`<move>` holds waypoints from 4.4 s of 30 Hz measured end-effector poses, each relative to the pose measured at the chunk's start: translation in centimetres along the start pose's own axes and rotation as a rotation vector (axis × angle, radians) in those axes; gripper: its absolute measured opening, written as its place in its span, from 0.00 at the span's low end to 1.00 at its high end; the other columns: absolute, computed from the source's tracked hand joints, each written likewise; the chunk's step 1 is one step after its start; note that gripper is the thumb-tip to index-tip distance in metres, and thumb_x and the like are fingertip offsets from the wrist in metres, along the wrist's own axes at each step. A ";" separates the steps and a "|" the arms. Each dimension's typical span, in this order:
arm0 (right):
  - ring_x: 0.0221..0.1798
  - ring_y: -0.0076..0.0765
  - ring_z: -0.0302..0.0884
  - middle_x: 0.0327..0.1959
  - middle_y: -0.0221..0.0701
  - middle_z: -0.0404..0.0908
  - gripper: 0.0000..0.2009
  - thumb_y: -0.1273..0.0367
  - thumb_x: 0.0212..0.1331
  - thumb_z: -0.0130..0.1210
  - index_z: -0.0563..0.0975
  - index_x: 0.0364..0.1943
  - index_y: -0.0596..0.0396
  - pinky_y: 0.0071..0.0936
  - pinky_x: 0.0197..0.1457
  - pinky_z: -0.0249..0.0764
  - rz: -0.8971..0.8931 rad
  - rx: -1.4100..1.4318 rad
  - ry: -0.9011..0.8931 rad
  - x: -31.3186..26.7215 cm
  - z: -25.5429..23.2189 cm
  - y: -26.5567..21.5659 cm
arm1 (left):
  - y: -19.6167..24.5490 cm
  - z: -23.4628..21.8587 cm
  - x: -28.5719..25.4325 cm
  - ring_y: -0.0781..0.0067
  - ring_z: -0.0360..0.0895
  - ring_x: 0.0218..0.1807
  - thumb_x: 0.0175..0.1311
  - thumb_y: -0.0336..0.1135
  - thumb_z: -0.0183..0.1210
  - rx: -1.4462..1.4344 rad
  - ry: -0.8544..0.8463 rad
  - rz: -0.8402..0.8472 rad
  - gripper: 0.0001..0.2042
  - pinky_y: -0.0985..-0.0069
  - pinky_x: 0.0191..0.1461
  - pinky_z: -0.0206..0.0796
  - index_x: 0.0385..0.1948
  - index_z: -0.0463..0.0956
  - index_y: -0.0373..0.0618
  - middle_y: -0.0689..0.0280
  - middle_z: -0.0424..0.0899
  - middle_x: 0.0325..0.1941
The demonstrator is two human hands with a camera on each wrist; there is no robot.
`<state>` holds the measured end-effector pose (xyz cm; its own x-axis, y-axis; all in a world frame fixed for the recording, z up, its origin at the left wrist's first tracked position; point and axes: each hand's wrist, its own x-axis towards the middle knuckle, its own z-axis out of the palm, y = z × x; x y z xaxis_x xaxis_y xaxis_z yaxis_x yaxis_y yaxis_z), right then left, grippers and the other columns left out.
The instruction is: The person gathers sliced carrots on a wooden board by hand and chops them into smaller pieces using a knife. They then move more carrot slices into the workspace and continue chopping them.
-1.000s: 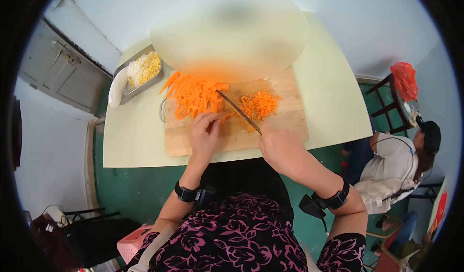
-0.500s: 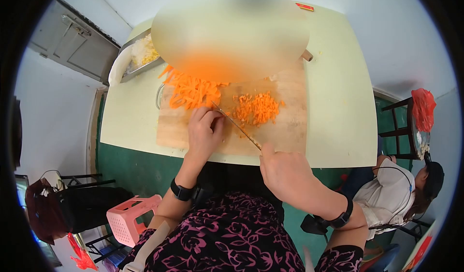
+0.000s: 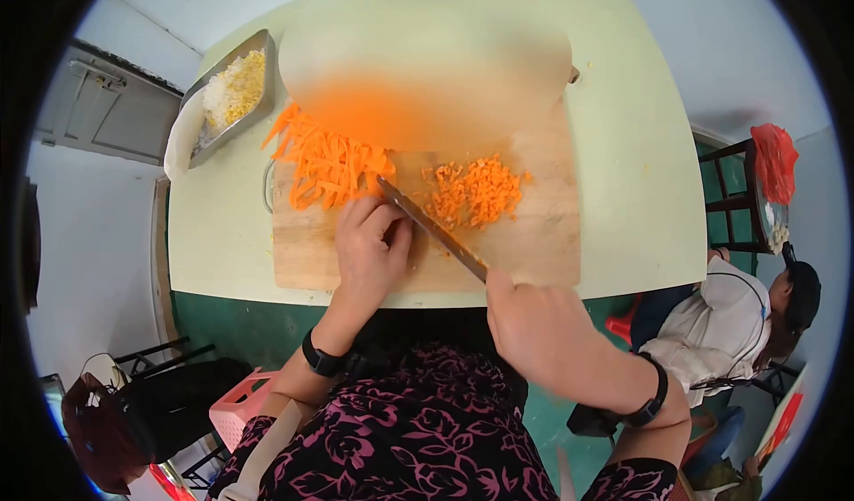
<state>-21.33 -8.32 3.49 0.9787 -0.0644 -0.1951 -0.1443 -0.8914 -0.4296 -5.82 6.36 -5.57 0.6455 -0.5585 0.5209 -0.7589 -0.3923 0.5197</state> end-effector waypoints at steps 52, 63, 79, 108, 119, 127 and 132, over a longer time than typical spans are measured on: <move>0.11 0.34 0.72 0.10 0.35 0.68 0.11 0.68 0.65 0.43 0.65 0.29 0.62 0.30 0.17 0.66 0.307 0.707 -0.041 -1.9 -0.9 0.2 | -0.5 -1.9 -0.2 0.57 0.73 0.36 0.48 0.23 0.63 -0.052 -0.115 0.048 0.07 0.68 0.41 0.67 0.30 0.80 0.35 0.60 0.77 0.31; 0.12 0.32 0.71 0.13 0.33 0.69 0.11 0.65 0.65 0.41 0.67 0.34 0.61 0.30 0.19 0.66 0.421 0.698 -0.029 -1.1 0.2 0.6 | -0.7 -2.1 -0.9 0.59 0.72 0.34 0.47 0.23 0.63 0.017 -0.082 0.092 0.06 0.68 0.38 0.65 0.28 0.80 0.37 0.60 0.76 0.29; 0.11 0.31 0.70 0.14 0.35 0.70 0.09 0.67 0.63 0.45 0.70 0.37 0.61 0.28 0.19 0.66 0.416 0.780 0.204 -2.0 0.1 1.2 | -0.4 -2.9 1.8 0.54 0.74 0.33 0.43 0.24 0.58 0.073 -0.374 -0.015 0.03 0.64 0.38 0.66 0.20 0.74 0.37 0.55 0.76 0.24; 0.28 0.63 0.72 0.20 0.52 0.72 0.10 0.68 0.63 0.43 0.65 0.33 0.63 0.51 0.33 0.66 0.351 0.318 0.220 2.6 -0.1 -0.7 | 0.3 0.9 2.3 0.58 0.77 0.27 0.51 0.24 0.61 -0.145 -0.146 -0.054 0.03 0.69 0.31 0.68 0.28 0.79 0.37 0.55 0.77 0.25; 0.24 0.63 0.73 0.17 0.51 0.73 0.09 0.70 0.61 0.45 0.66 0.34 0.66 0.53 0.31 0.68 0.252 0.229 0.290 0.6 1.4 -1.9 | -0.6 0.3 1.6 0.67 0.77 0.26 0.51 0.24 0.63 -0.258 -0.176 -0.066 0.06 0.76 0.30 0.70 0.31 0.79 0.35 0.59 0.77 0.31; 0.24 0.61 0.73 0.16 0.50 0.72 0.08 0.70 0.61 0.45 0.66 0.32 0.64 0.52 0.30 0.67 0.271 0.226 0.280 0.7 1.8 -2.0 | -0.6 -1.4 0.8 0.59 0.76 0.33 0.48 0.23 0.64 -0.066 -0.195 -0.013 0.09 0.71 0.38 0.70 0.33 0.79 0.37 0.59 0.76 0.32; 0.24 0.61 0.71 0.16 0.50 0.71 0.09 0.69 0.62 0.46 0.66 0.32 0.63 0.52 0.29 0.64 0.296 0.334 0.323 0.7 2.0 -1.5 | -0.9 -1.3 1.2 0.59 0.76 0.33 0.49 0.24 0.62 -0.026 -0.238 -0.016 0.06 0.70 0.36 0.68 0.30 0.79 0.39 0.59 0.77 0.29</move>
<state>-20.73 -6.11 2.29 0.8768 -0.4719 -0.0921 -0.4073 -0.6272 -0.6639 -4.27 7.00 -4.48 0.6168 -0.7100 0.3399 -0.7443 -0.3855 0.5454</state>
